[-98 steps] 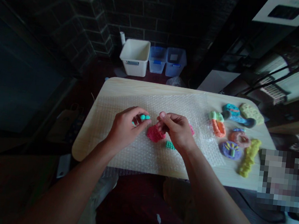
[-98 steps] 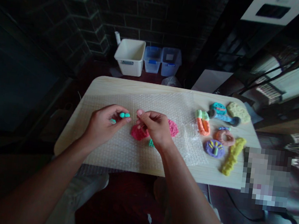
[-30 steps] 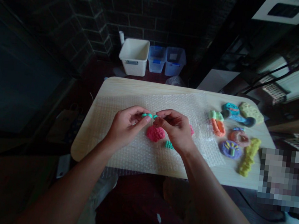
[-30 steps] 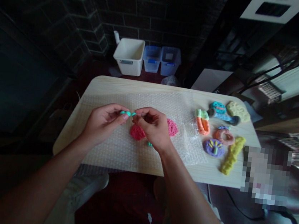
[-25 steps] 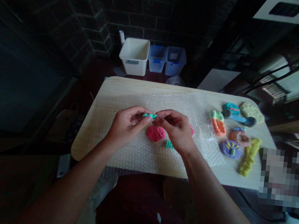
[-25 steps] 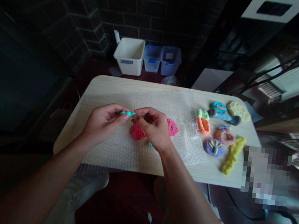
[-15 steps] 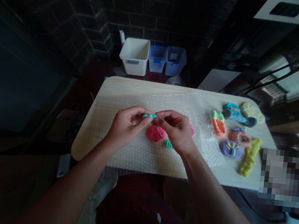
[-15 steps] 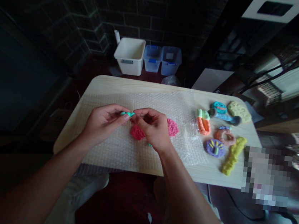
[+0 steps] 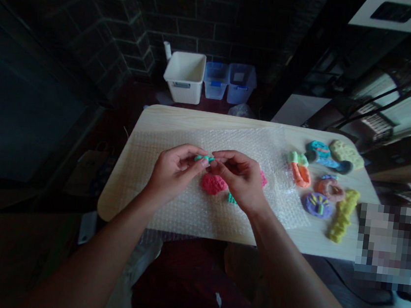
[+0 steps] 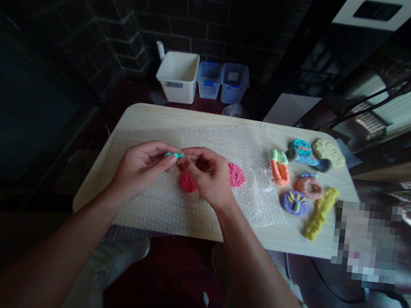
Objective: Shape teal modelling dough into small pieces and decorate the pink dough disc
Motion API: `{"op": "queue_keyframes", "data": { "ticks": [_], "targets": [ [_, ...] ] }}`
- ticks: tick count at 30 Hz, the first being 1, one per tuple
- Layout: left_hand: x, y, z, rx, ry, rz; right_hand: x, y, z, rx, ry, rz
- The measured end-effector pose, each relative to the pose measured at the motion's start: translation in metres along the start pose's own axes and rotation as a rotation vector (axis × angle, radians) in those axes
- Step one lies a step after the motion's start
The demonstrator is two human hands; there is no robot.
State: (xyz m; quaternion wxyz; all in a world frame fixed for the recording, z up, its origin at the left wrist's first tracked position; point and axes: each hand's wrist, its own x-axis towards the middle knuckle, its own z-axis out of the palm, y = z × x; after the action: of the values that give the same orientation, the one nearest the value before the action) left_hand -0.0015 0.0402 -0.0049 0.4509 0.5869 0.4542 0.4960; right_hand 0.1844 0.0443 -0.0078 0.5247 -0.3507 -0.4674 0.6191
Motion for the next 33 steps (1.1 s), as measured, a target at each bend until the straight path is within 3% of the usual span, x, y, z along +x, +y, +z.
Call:
{"op": "queue_keyframes", "data": {
  "ticks": [8, 33],
  "targets": [
    [0.0016, 0.0035, -0.0012, -0.077, -0.039, -0.026, -0.0006, -0.0016, 0.0000, -0.013, -0.033, 0.005],
    [-0.0005, 0.0034, -0.0064, 0.003, -0.091, -0.012, -0.0025, -0.0040, -0.0028, -0.079, -0.068, -0.007]
  ]
}}
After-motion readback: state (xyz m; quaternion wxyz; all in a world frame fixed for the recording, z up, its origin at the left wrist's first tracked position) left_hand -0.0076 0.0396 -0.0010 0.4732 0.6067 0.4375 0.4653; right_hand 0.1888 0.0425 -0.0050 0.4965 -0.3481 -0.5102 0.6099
